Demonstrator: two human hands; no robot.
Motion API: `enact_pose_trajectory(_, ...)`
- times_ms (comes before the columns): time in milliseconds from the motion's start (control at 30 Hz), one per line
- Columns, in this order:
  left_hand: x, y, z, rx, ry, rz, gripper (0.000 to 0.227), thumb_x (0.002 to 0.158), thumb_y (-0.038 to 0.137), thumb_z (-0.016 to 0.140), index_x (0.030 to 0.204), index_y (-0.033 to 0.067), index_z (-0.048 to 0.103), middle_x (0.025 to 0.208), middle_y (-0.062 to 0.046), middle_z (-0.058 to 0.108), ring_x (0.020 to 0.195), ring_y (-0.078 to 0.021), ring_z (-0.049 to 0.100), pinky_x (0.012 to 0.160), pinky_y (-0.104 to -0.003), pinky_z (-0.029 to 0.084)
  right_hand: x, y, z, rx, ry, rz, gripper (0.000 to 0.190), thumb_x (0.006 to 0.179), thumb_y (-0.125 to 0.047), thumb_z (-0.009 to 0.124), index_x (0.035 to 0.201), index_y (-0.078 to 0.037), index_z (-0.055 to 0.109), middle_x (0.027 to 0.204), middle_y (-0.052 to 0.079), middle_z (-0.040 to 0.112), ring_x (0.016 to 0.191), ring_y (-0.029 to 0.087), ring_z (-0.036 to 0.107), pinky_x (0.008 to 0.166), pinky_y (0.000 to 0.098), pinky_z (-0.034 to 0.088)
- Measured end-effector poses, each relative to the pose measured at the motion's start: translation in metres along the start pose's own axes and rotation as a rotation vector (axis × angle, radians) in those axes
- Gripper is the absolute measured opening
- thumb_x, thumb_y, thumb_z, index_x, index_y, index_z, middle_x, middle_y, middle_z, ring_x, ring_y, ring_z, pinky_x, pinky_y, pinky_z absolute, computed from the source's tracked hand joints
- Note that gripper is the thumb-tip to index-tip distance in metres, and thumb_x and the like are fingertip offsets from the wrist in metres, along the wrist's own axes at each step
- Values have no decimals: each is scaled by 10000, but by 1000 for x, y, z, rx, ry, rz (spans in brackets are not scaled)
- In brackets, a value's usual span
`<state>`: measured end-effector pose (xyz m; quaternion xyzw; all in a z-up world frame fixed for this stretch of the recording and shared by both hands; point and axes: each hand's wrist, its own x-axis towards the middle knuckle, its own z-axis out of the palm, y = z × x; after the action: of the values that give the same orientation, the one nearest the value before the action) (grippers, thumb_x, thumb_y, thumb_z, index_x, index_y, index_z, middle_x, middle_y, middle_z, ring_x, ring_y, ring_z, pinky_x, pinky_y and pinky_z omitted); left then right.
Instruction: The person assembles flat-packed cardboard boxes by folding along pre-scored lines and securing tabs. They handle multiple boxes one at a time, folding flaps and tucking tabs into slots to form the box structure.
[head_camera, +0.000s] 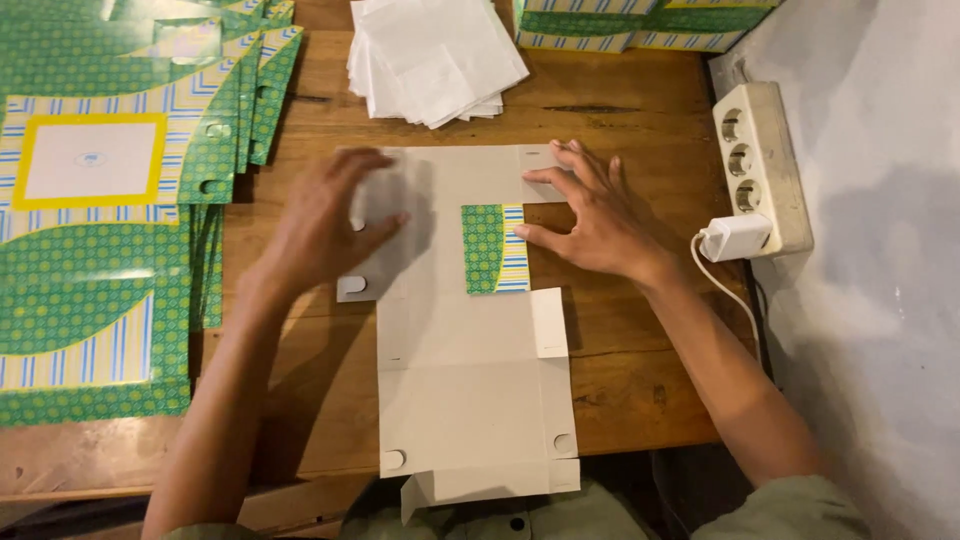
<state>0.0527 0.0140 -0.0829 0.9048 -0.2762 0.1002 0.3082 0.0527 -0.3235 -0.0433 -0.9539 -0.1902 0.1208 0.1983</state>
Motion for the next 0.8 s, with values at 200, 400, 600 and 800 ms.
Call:
enact_pose_trajectory(200, -12, 35, -48, 204, -315, -636, 796, 640, 451, 951, 1195, 3, 598, 1172, -194, 529, 1162, -447, 562, 886, -532, 526, 4, -13, 12, -70, 64, 55, 576, 826, -463, 720, 1349, -282, 559, 1512, 178, 399, 1499, 394, 281, 1122, 773, 116)
enact_pose_trajectory(400, -23, 6, -16, 283, -290, -604, 640, 729, 542, 856, 1137, 105, 627, 1050, -101, 581, 997, -387, 645, 761, -508, 528, 0, -68, 39, 74, 35, -81, 587, 898, -156, 539, 1481, -148, 477, 1566, 331, 279, 1484, 523, 215, 1143, 736, 126)
enact_pose_trajectory(600, -20, 11, -26, 210, -272, -615, 408, 833, 382, 786, 1105, 105, 660, 1000, -81, 591, 968, -336, 654, 772, -464, 511, -4, -79, 70, -22, 49, -115, 671, 1041, -373, 425, 1586, -21, 256, 1620, 372, 67, 1523, 498, -22, 1154, 692, -82)
enact_pose_trajectory(800, -12, 37, -45, -28, -225, -625, 427, 896, 428, 753, 1084, 79, 594, 920, -113, 670, 941, -347, 701, 795, -471, 540, -2, -67, 66, -54, 78, -161, 681, 1054, -442, 386, 1585, -27, 285, 1628, 355, 95, 1529, 488, 5, 1169, 672, -67)
